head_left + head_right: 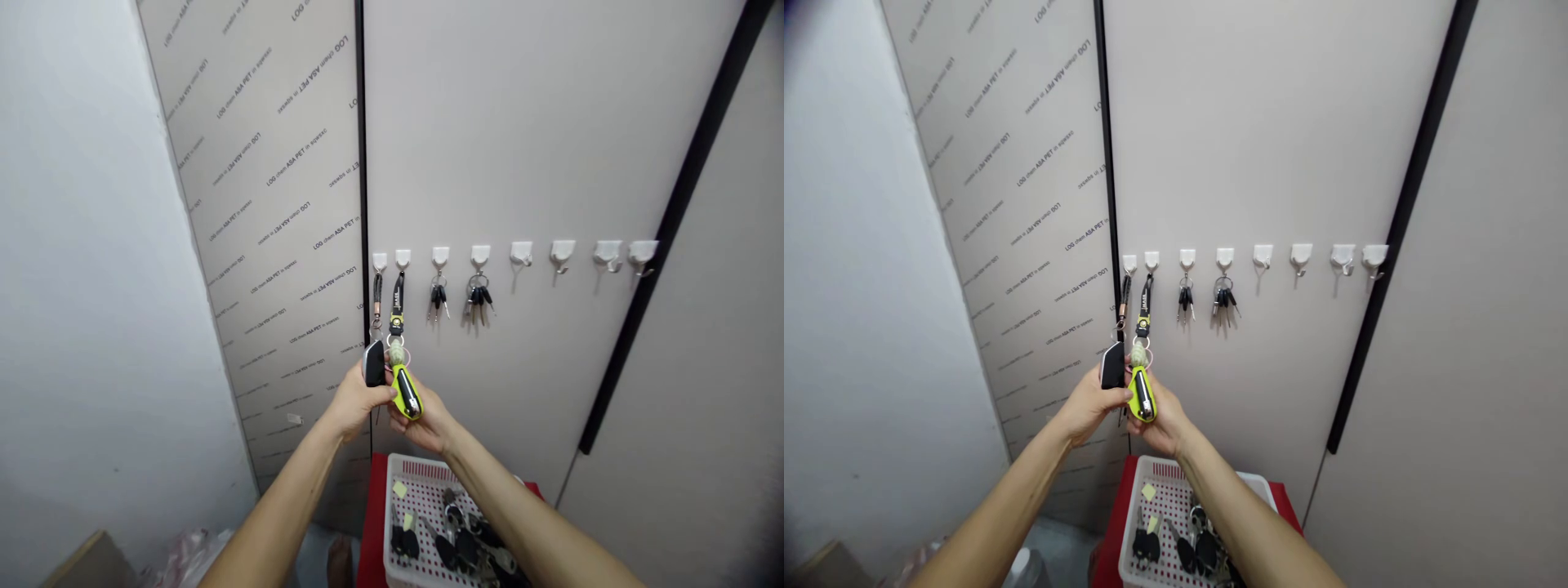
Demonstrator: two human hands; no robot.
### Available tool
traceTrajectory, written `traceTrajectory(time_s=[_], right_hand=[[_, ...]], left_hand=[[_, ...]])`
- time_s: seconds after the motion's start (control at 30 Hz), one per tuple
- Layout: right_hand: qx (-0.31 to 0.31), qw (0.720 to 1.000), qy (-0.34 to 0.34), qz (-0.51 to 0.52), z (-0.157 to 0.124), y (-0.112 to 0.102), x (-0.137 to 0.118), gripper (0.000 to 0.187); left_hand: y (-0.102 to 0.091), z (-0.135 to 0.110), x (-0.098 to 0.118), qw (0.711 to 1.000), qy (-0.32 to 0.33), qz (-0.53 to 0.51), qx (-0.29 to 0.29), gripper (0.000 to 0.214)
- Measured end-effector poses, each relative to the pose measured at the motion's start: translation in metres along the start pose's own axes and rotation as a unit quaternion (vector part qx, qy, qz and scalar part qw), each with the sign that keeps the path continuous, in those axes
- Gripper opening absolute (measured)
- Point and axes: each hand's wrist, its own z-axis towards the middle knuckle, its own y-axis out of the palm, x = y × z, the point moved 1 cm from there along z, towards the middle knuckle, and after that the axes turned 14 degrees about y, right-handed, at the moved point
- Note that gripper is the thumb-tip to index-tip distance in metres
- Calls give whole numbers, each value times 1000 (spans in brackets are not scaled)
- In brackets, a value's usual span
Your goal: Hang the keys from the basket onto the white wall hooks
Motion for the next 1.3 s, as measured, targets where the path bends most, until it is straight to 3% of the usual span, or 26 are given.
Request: traceTrajectory(time_s=[0.17,0.27,0.37,0.57,0.67,0.8,0.97,1.17,1.3], right_hand=[[59,998,-9,-9,0,3,-1,27],[134,990,-36,-14,-1,3,-2,31],[189,979,-66,-35,-4,1,-3,30],[189,977,-55,-79,-12,-6,-3,23],[171,978,-64,-99,-14,-11,-1,23],[162,976,-80,-120,-13,-16,2,32],[154,976,-85,-127,-15,-19,4,38],[150,972,-97,-155,-17,-24,5,43],[201,948,-127,-212,-18,-26,7,45]], left_hand=[[-2,0,-4,997,-27,-68,19,39],[-6,2,-8,984,-62,-153,72,30],[-9,4,-11,962,-100,-227,117,39],[-11,4,-10,946,-107,-279,128,40],[-10,3,-13,953,-94,-262,120,34],[-9,1,-17,975,-22,-197,102,18],[-6,0,-18,984,15,-162,78,29],[-7,1,-19,989,33,-110,88,39],[-12,4,-24,993,60,-44,91,41]])
